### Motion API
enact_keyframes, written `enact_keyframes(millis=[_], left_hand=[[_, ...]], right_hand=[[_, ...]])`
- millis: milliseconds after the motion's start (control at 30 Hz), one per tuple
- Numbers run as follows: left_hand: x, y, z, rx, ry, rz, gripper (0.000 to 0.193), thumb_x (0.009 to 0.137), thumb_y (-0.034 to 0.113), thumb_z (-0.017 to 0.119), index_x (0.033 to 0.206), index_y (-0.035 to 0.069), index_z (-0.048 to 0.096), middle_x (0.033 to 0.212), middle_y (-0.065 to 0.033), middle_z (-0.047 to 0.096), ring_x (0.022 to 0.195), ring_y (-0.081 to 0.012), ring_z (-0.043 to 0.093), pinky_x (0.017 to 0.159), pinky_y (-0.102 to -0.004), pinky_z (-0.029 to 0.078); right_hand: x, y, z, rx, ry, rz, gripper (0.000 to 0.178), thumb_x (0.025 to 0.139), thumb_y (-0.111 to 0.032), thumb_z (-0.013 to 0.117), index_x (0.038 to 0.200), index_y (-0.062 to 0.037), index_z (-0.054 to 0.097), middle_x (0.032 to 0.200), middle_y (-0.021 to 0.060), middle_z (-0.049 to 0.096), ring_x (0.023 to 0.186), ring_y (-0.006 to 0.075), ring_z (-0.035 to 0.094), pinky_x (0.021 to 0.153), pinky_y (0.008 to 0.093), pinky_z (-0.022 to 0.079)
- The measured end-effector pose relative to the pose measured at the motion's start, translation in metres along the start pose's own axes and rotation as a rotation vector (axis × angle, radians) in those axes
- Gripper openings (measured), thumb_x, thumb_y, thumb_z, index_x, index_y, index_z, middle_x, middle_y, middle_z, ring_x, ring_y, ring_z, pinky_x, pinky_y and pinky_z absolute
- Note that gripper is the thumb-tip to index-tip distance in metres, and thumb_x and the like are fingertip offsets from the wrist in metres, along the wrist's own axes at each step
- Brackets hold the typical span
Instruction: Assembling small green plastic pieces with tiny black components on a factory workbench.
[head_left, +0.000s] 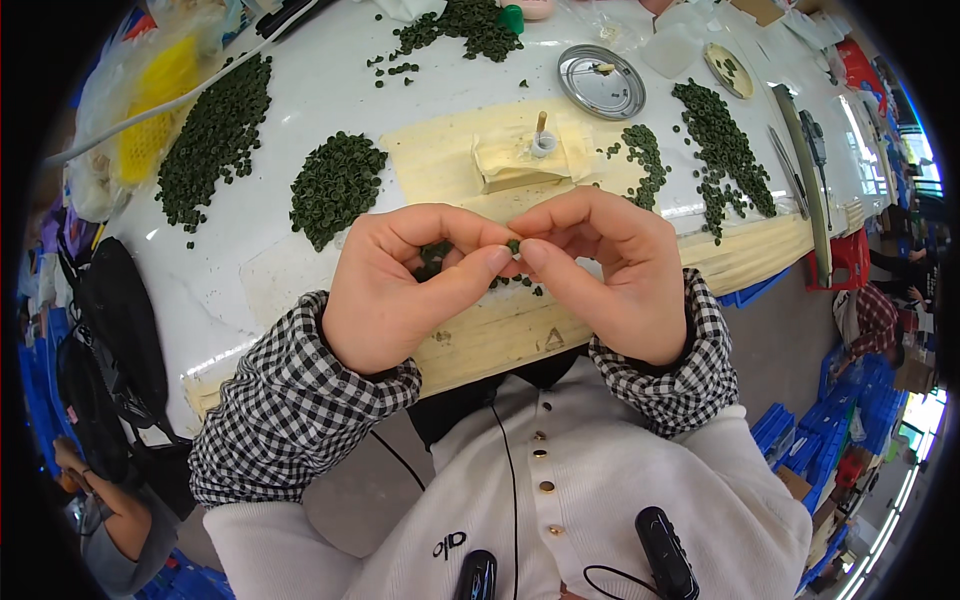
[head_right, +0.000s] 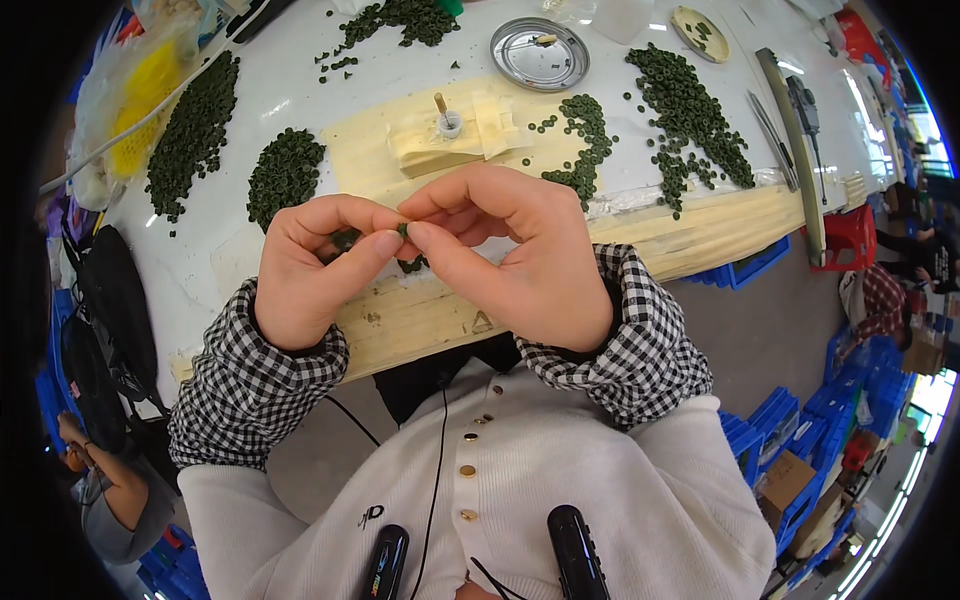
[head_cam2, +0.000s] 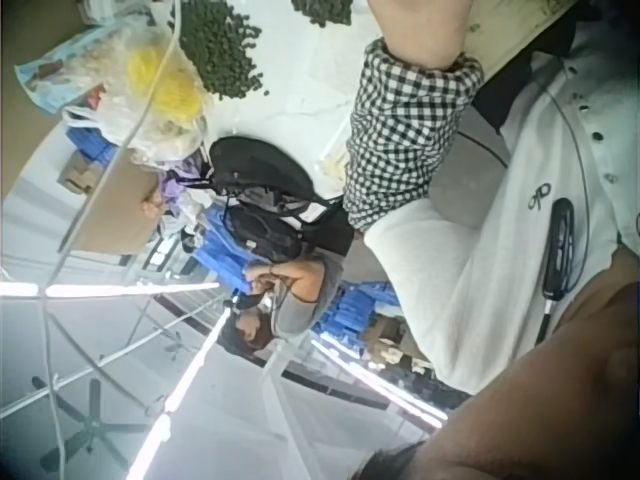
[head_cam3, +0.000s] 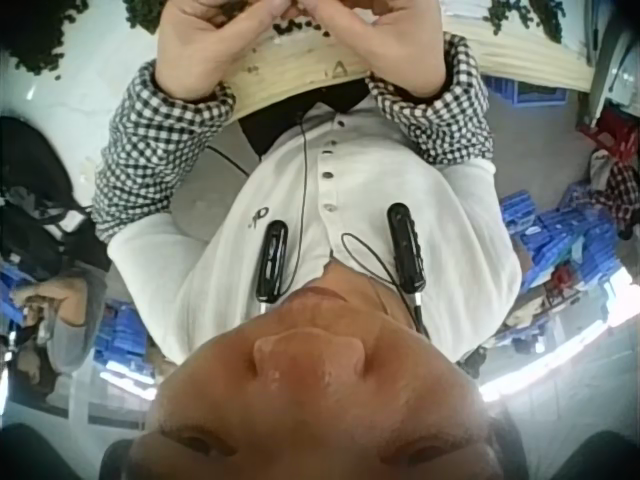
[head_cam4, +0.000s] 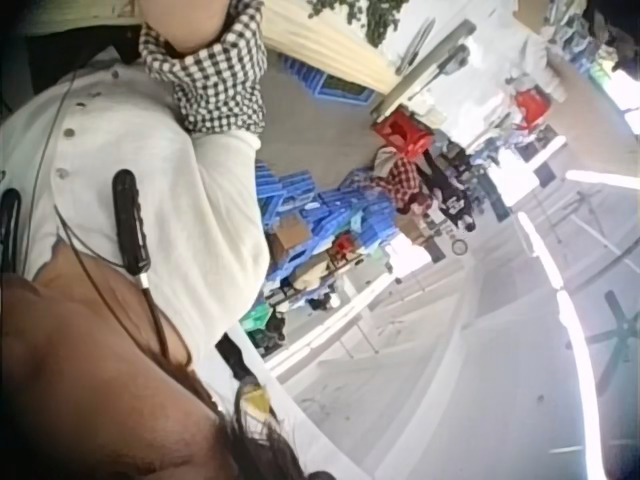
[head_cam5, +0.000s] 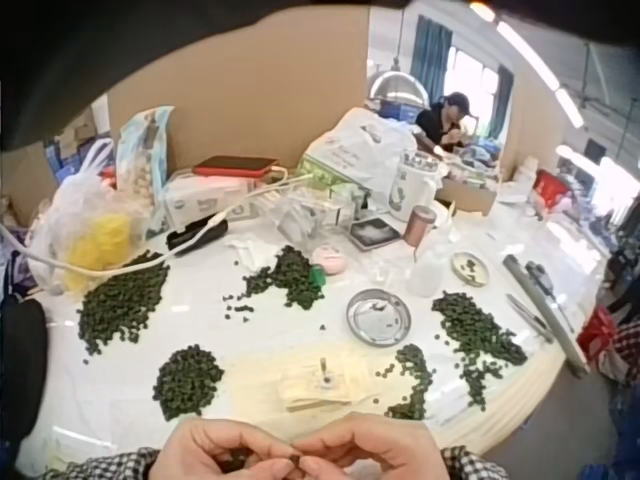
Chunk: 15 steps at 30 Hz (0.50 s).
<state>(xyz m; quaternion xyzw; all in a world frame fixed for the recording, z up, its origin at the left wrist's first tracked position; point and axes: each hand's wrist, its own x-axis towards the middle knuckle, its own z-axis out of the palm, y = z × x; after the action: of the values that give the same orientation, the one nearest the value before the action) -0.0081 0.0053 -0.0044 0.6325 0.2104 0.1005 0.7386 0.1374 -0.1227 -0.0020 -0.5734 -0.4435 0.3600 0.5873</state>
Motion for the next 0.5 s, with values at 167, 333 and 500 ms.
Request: enact_keyframes(millis=[167,333,500], left_hand=[[-0.0015,0.0008,-0.0013,0.022,-0.013,-0.019,0.01,0.083,0.002,0.06,0.091,-0.003,0.063,0.085,-0.0078,0.067,0.079,-0.0099,0.062,0.074,-0.022,0.049],[-0.0014,0.0014,-0.0015,0.047,-0.017,-0.012,0.01,0.083,0.003,0.061,0.09,-0.003,0.063,0.084,-0.0073,0.066,0.078,-0.0092,0.061,0.072,-0.0214,0.049],[-0.0008,0.0015,0.0013,0.023,0.004,0.014,0.009,0.084,0.002,0.06,0.09,-0.002,0.064,0.084,-0.0073,0.066,0.078,-0.0098,0.062,0.073,-0.0218,0.049]], right_hand=[[-0.0001,0.0039,-0.0015,0.04,-0.041,-0.001,0.013,0.082,-0.001,0.058,0.094,0.0042,0.06,0.086,0.0084,0.066,0.079,0.0111,0.065,0.07,0.0223,0.052],[-0.0012,0.0037,-0.0014,0.013,-0.031,-0.031,0.012,0.082,0.0,0.059,0.093,0.0041,0.06,0.085,0.0084,0.066,0.079,0.0112,0.065,0.069,0.0221,0.052],[-0.0012,0.0029,-0.0005,0.012,-0.007,-0.013,0.013,0.082,-0.001,0.06,0.094,0.0046,0.061,0.085,0.0084,0.066,0.078,0.0111,0.065,0.068,0.022,0.052]])
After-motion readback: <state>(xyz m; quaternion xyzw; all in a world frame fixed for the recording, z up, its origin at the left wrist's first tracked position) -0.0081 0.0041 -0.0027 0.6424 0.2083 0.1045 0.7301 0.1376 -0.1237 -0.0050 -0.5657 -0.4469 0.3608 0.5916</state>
